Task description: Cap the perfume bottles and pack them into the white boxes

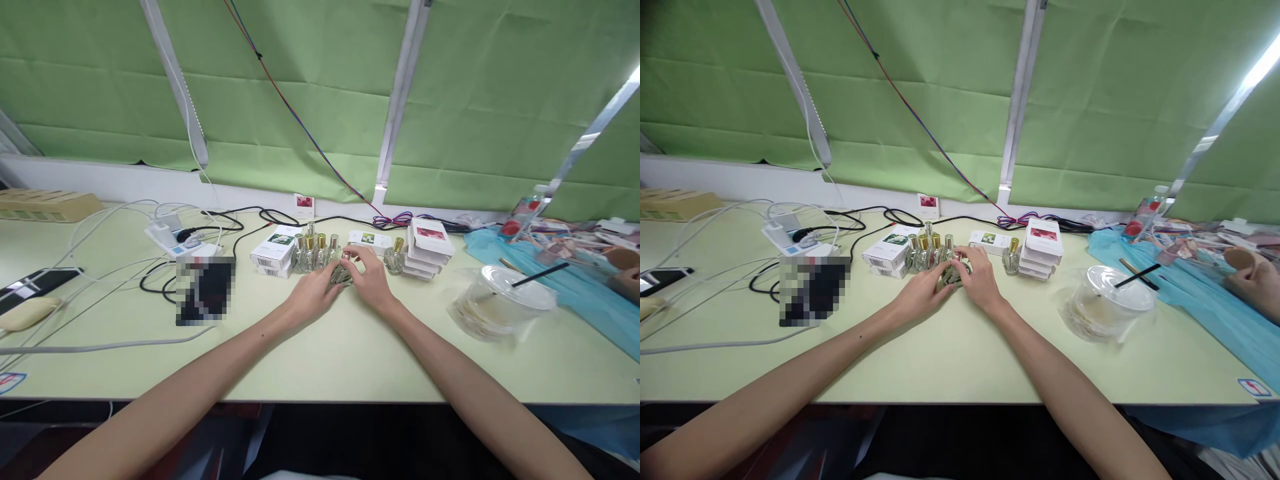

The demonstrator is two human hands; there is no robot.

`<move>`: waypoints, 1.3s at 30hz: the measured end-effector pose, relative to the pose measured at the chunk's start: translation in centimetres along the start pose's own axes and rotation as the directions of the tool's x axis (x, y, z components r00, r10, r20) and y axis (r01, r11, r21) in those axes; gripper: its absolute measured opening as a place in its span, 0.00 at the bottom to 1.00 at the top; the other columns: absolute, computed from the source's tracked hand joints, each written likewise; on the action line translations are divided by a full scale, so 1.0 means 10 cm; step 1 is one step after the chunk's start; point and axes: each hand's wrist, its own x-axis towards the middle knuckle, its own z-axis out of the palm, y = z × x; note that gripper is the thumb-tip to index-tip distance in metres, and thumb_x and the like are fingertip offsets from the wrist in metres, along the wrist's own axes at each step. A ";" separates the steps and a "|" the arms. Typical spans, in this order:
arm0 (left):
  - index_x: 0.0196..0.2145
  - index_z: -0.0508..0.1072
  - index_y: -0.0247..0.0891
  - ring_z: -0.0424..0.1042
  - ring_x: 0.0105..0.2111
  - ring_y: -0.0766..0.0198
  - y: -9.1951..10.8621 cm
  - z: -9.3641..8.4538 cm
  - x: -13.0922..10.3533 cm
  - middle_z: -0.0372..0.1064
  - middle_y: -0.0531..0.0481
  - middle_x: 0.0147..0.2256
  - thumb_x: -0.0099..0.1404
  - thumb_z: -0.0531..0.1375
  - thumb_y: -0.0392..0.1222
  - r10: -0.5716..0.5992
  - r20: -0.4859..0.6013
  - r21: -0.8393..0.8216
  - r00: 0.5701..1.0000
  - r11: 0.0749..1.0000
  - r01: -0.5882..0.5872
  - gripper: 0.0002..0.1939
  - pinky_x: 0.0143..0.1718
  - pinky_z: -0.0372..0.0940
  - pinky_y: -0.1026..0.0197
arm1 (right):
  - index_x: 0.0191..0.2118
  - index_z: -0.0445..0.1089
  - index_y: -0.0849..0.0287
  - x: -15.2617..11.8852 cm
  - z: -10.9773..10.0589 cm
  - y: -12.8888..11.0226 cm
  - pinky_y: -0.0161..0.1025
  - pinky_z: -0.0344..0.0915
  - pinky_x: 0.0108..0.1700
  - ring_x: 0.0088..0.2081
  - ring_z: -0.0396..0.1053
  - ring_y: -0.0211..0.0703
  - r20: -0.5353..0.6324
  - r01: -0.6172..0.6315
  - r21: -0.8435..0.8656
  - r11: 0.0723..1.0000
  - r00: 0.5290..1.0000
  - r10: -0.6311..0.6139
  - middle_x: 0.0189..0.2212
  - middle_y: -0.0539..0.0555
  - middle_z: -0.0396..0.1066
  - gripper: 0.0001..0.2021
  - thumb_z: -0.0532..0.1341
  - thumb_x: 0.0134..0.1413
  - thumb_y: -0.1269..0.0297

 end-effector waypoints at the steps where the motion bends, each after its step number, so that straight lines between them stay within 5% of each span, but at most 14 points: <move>1: 0.65 0.60 0.38 0.75 0.32 0.53 0.00 0.00 0.00 0.75 0.47 0.33 0.73 0.54 0.46 0.002 0.000 0.001 1.000 1.000 -0.002 0.26 0.32 0.62 0.60 | 0.48 0.72 0.55 0.00 0.00 0.00 0.48 0.70 0.47 0.43 0.69 0.50 -0.001 -0.005 -0.003 1.000 1.000 0.005 0.40 0.56 0.76 0.08 0.60 0.66 0.63; 39: 0.63 0.61 0.36 0.75 0.32 0.53 0.01 -0.01 0.00 0.75 0.45 0.35 0.72 0.54 0.45 -0.006 0.010 0.005 1.000 1.000 0.006 0.24 0.33 0.63 0.58 | 0.52 0.72 0.54 0.01 -0.01 -0.02 0.50 0.69 0.49 0.44 0.70 0.51 0.048 0.050 0.025 0.998 0.998 -0.051 0.42 0.57 0.77 0.12 0.56 0.67 0.68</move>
